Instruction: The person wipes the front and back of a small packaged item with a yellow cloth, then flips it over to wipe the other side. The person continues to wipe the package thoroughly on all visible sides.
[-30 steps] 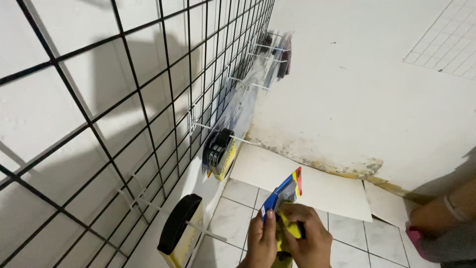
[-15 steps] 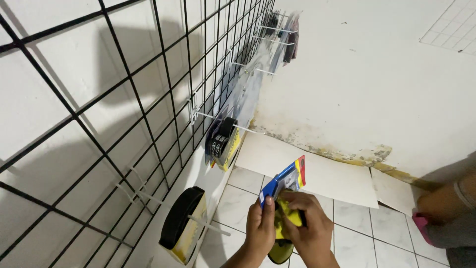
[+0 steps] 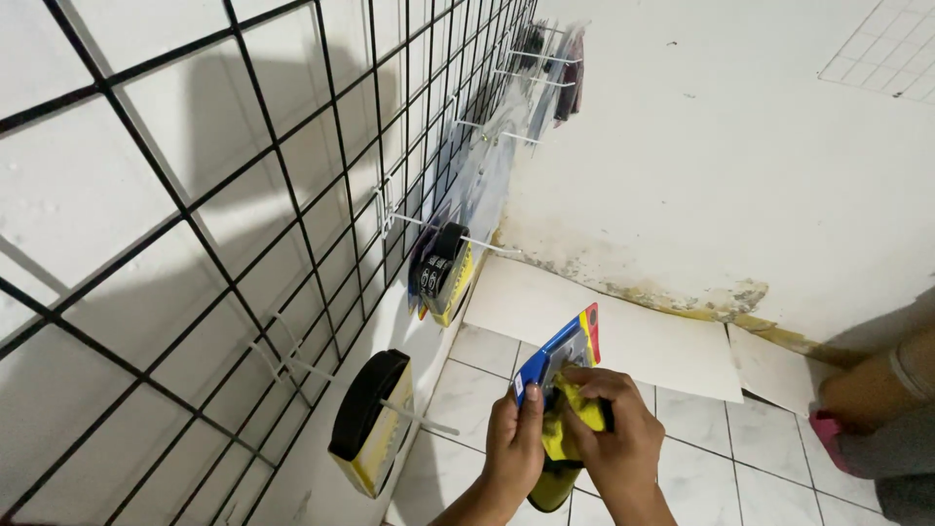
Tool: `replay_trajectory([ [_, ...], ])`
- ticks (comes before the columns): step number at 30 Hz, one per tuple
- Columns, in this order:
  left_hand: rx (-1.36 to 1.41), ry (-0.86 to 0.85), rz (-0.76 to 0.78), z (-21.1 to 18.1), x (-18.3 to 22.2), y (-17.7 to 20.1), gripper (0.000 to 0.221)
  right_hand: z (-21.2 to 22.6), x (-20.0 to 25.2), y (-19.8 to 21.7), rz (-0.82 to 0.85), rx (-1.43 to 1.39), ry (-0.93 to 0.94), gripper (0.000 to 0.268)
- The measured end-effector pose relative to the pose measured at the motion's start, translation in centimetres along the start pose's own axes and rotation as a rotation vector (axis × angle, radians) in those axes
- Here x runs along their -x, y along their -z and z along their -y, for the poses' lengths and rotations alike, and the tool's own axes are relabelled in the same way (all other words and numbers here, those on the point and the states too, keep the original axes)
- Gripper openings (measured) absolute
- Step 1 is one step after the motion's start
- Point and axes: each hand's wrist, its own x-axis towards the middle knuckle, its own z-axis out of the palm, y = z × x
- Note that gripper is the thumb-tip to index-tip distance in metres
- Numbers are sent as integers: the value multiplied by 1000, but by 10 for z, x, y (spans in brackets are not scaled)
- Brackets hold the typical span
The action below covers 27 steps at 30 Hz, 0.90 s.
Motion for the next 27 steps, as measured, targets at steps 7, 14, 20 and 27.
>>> replay_trajectory([
  [7,31,70,21,0,11,0,34,-1,9,3,50,-3,-3,40],
  [14,7,60,-14,-8,22,6,32,1,20,-2,16,41,-76,40],
  [20,-4,40,-29,-10,33,11,32,16,29,-1,36,-11,-88,40],
  [27,-48,57,-55,-10,42,12,33,28,30,2,27,17,15,35],
])
